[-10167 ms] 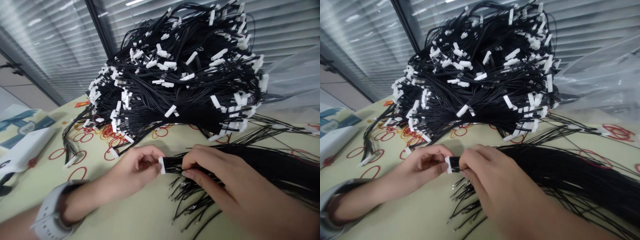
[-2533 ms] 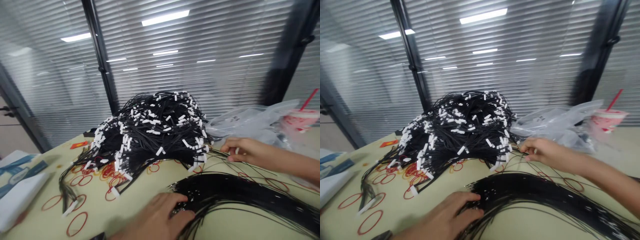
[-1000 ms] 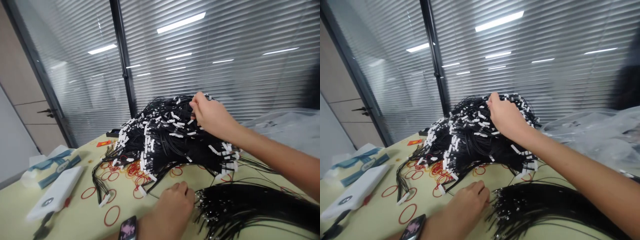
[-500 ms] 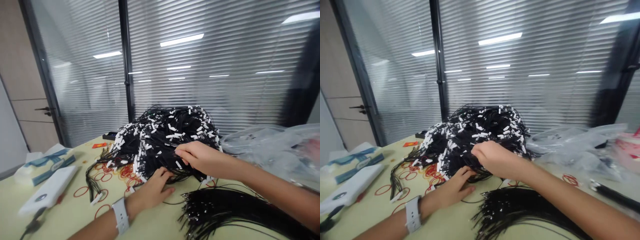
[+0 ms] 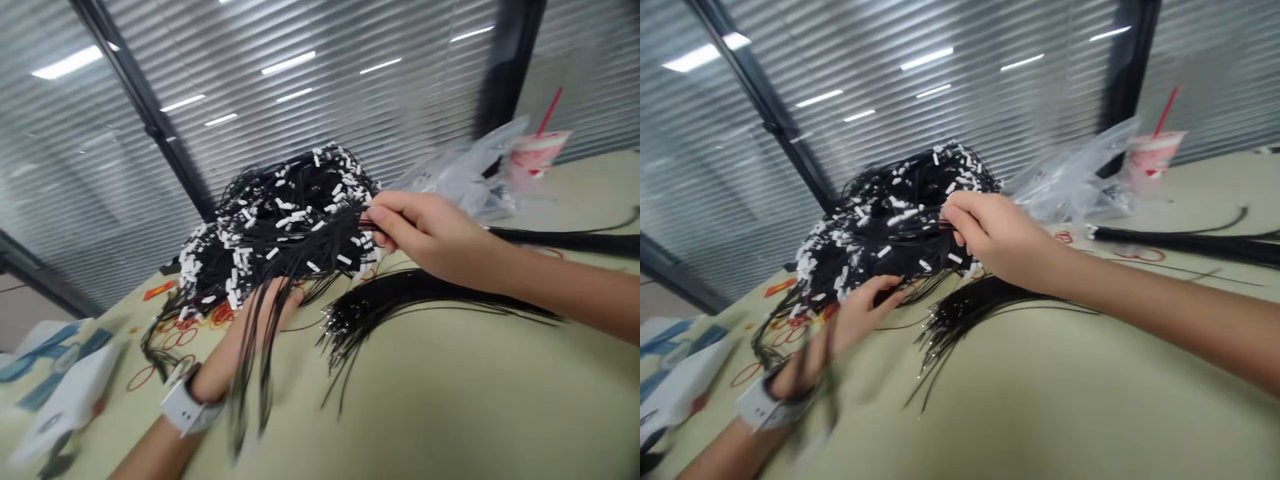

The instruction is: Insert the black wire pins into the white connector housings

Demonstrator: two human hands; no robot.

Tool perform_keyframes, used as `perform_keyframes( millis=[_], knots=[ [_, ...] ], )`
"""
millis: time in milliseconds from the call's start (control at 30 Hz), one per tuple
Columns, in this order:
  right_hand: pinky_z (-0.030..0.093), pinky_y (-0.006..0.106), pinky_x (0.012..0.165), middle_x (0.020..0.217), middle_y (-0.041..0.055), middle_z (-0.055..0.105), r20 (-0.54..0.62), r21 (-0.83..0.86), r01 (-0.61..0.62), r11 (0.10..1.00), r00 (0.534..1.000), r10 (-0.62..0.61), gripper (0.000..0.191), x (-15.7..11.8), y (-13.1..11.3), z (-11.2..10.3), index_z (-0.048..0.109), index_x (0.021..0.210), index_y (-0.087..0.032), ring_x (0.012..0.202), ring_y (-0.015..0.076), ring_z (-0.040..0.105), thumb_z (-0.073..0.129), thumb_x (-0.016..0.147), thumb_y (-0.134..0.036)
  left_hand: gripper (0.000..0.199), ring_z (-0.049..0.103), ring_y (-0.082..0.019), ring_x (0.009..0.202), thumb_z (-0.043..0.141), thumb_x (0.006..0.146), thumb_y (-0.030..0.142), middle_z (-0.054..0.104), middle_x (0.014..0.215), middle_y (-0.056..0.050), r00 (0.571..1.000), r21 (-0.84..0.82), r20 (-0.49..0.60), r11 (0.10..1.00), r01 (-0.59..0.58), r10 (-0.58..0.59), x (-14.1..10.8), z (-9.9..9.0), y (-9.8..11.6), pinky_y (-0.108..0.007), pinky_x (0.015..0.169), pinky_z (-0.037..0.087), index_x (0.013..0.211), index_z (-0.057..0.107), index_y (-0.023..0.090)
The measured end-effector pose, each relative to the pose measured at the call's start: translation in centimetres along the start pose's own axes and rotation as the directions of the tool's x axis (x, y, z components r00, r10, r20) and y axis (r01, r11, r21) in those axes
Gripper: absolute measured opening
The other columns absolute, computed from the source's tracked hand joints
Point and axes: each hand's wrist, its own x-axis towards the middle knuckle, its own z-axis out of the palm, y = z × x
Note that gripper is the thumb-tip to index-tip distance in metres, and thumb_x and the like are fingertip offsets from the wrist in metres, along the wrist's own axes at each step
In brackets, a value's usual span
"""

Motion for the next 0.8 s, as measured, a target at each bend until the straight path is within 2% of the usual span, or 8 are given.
perform_keyframes(
  millis=[167,300,367,467,533,600,700,800],
  knots=[
    [0.036,0.023,0.057,0.062,-0.0023,0.047,0.050,0.112,-0.057,0.992,0.997,0.052,0.031,-1.2,2.3,-0.1,0.043,0.068,-0.019,0.057,0.0083,0.044,0.033,0.091,-0.036,0.033,0.050,-0.027,0.095,0.036,0.089,0.036,0.060,0.098,-0.008,0.998,-0.043,-0.064,0.999,0.015,-0.018,-0.3,-0.5,1.6,-0.042,0.090,0.032,0.096,0.062,0.018],
    [0.039,0.023,0.061,0.063,-0.0021,0.047,-0.070,0.238,-0.032,0.971,0.996,0.050,0.029,-0.6,2.0,0.5,0.043,0.067,-0.019,0.058,0.0076,0.046,0.033,0.092,-0.033,0.045,0.048,-0.026,0.106,0.025,0.091,0.044,0.057,0.112,-0.009,0.999,-0.135,-0.050,0.991,-0.019,0.012,-1.0,-0.2,2.4,-0.040,0.096,0.030,0.109,0.057,0.017],
    [0.040,0.023,0.059,0.064,-0.0015,0.048,-0.162,0.292,-0.029,0.956,0.983,0.080,0.028,0.1,2.2,0.9,0.044,0.068,-0.019,0.057,0.0073,0.047,0.034,0.091,-0.031,0.058,0.051,-0.025,0.104,0.017,0.089,0.054,0.060,0.108,-0.010,0.998,-0.328,0.026,0.944,-0.041,0.053,-1.1,0.1,2.4,-0.038,0.094,0.035,0.110,0.055,0.016],
    [0.043,0.022,0.058,0.068,-0.0002,0.050,-0.265,0.203,-0.069,0.977,0.956,0.123,0.026,1.3,3.6,1.3,0.043,0.071,-0.019,0.059,0.0074,0.050,0.030,0.092,-0.029,0.061,0.059,-0.024,0.085,0.036,0.079,0.065,0.067,0.087,-0.011,0.976,-0.684,0.182,0.728,0.042,0.115,-1.0,0.4,2.1,-0.035,0.080,0.044,0.104,0.059,0.014],
    [0.044,0.023,0.058,0.071,0.0006,0.053,-0.299,0.077,-0.090,0.993,0.948,0.110,0.023,1.9,5.1,1.3,0.041,0.076,-0.020,0.060,0.0083,0.052,0.026,0.092,-0.028,0.048,0.059,-0.017,0.067,0.062,0.072,0.051,0.067,0.077,-0.007,0.971,-0.782,0.230,0.607,0.139,0.073,-0.7,0.5,1.8,-0.027,0.067,0.047,0.104,0.058,0.015],
    [0.043,0.025,0.059,0.071,0.0007,0.054,-0.307,-0.028,-0.087,0.996,0.949,0.074,0.018,2.2,6.8,1.3,0.041,0.082,-0.020,0.060,0.0100,0.052,0.027,0.091,-0.027,0.043,0.054,-0.009,0.054,0.068,0.073,0.032,0.066,0.074,-0.004,0.974,-0.845,0.210,0.484,0.225,-0.087,-0.4,0.5,1.6,-0.019,0.057,0.046,0.110,0.053,0.016],
    [0.039,0.030,0.063,0.071,0.0015,0.054,-0.259,-0.207,-0.059,0.977,0.966,0.003,0.013,2.1,9.1,1.3,0.046,0.087,-0.020,0.062,0.0136,0.049,0.035,0.088,-0.027,0.030,0.055,-0.008,0.055,0.050,0.087,0.031,0.064,0.080,-0.006,0.927,-0.914,0.233,0.260,0.312,-0.294,0.3,0.1,1.3,-0.019,0.057,0.049,0.113,0.049,0.014],
    [0.037,0.032,0.064,0.075,0.0042,0.054,-0.174,-0.353,-0.024,0.935,0.984,-0.041,0.016,1.8,11.3,1.7,0.048,0.092,-0.019,0.066,0.0167,0.049,0.035,0.088,-0.026,0.054,0.059,-0.011,0.062,0.023,0.091,0.050,0.062,0.097,-0.016,0.894,-0.926,0.318,0.099,0.364,-0.315,0.8,-0.6,1.0,-0.021,0.057,0.053,0.106,0.053,0.007]
  ],
)
